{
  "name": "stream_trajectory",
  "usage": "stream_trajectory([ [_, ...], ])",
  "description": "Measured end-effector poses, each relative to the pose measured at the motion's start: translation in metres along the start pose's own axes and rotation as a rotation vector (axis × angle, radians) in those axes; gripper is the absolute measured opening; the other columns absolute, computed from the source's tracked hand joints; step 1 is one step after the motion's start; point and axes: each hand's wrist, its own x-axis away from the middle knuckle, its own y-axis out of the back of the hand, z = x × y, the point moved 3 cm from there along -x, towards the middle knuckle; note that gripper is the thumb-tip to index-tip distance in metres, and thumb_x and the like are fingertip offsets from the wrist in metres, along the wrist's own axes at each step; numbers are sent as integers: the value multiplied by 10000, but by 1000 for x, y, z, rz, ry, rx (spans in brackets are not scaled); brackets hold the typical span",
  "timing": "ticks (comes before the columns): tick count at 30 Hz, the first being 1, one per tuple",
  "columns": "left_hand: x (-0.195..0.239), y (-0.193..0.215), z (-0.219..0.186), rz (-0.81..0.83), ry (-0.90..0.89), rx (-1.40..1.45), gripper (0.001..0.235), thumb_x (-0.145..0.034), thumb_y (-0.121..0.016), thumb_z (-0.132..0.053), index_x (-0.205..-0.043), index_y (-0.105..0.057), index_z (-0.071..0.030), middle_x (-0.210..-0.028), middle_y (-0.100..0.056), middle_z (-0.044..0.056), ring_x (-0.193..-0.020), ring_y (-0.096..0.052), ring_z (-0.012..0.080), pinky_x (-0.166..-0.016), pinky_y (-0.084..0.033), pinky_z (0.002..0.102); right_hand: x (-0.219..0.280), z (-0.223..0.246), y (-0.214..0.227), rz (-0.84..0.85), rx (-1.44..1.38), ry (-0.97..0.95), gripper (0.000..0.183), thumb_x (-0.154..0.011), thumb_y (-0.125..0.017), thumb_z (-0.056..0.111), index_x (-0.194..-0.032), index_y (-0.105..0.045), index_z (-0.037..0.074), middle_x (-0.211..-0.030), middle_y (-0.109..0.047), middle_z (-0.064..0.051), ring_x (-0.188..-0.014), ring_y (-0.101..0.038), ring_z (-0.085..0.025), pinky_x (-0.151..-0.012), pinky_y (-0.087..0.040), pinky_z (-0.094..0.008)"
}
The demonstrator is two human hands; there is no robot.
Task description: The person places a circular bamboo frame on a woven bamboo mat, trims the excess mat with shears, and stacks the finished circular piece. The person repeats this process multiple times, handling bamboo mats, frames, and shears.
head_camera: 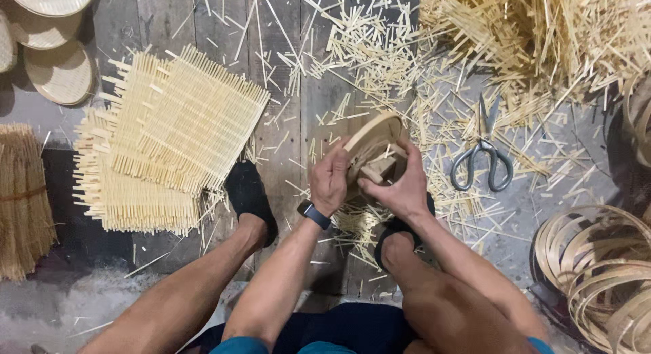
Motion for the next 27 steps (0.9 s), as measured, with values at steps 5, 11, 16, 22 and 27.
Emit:
stream_trajectory([
  [5,-13,2,21,-24,-227,99,460,-1153,-495,-434,-1309,-671,-39,-1028,-760,225,-933,-777,258,-758,-597,388,5,-10,6,-24,-100,80,1029,-628,-930,344,-1459,-419,17,-1277,-648,-193,-1153,-681,-291,-1017,-556,-372],
  [11,-33,32,168,-12,133,-231,382,-966,-582,-362,-1138,-766,-75,-806,-696,248,-739,-679,351,-680,-515,458,13,-53,35,-16,-553,-3,925,-707,-807,291,-1512,-442,19,-1310,-624,-154,-1178,-650,-263,-1025,-541,-371],
  [16,-18,47,285,643,440,-487,426,-809,-698,-334,-1138,-730,-64,-1001,-756,187,-932,-751,327,-862,-599,453,20,-86,72,-127,-608,-19,891,-720,-805,252,-1499,-453,-3,-1330,-601,-151,-1201,-619,-253,-1043,-510,-369],
  [22,-117,61,243,21,409,1033,317,-948,-678,-308,-1176,-624,-94,-1201,-696,145,-1124,-691,288,-1009,-581,498,24,-93,83,-202,-599,-81,882,-719,-778,283,-1487,-460,-10,-1297,-600,-149,-1175,-625,-262,-992,-525,-382],
  [27,-100,6,168,154,362,505,354,-1035,-554,-435,-1027,-695,-110,-932,-763,87,-802,-730,204,-704,-572,330,17,-83,56,-68,-699,-62,915,-718,-751,343,-1503,-441,-11,-1333,-584,-136,-1203,-602,-256,-1000,-501,-372],
])
